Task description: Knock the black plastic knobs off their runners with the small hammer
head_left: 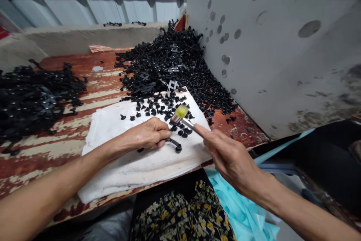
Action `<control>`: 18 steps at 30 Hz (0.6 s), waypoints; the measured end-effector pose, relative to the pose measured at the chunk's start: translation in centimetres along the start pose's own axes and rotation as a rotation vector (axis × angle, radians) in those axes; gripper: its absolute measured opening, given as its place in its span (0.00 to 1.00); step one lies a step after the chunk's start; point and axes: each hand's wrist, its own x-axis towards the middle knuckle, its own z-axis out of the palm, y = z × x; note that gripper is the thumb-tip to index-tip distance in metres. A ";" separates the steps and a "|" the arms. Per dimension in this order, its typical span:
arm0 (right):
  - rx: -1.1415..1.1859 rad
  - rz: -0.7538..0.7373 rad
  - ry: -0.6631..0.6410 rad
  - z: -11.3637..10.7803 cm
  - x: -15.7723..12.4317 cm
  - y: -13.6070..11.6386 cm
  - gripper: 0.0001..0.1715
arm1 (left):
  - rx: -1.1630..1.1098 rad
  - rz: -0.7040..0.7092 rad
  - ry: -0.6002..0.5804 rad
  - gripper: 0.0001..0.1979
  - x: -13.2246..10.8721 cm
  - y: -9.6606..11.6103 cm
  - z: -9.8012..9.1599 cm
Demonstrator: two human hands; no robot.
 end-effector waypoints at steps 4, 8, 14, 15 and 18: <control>-0.014 0.001 0.066 0.1 0.0 0.4 0.33 | 0.006 -0.001 -0.009 0.20 0.1 0.0 0.1; -0.030 0.025 -0.002 0.3 -0.2 0.5 0.32 | -0.015 -0.036 -0.032 0.21 0.4 -0.1 0.0; 0.061 0.105 -0.061 0.3 -0.3 0.3 0.29 | -0.023 -0.036 -0.017 0.19 0.5 -0.1 0.1; 0.157 0.180 -0.013 0.3 -0.2 0.2 0.27 | -0.024 -0.031 -0.013 0.19 0.5 -0.1 0.3; 0.634 0.595 0.147 0.5 0.4 -0.1 0.21 | -0.043 0.020 -0.009 0.19 -0.1 -0.2 0.7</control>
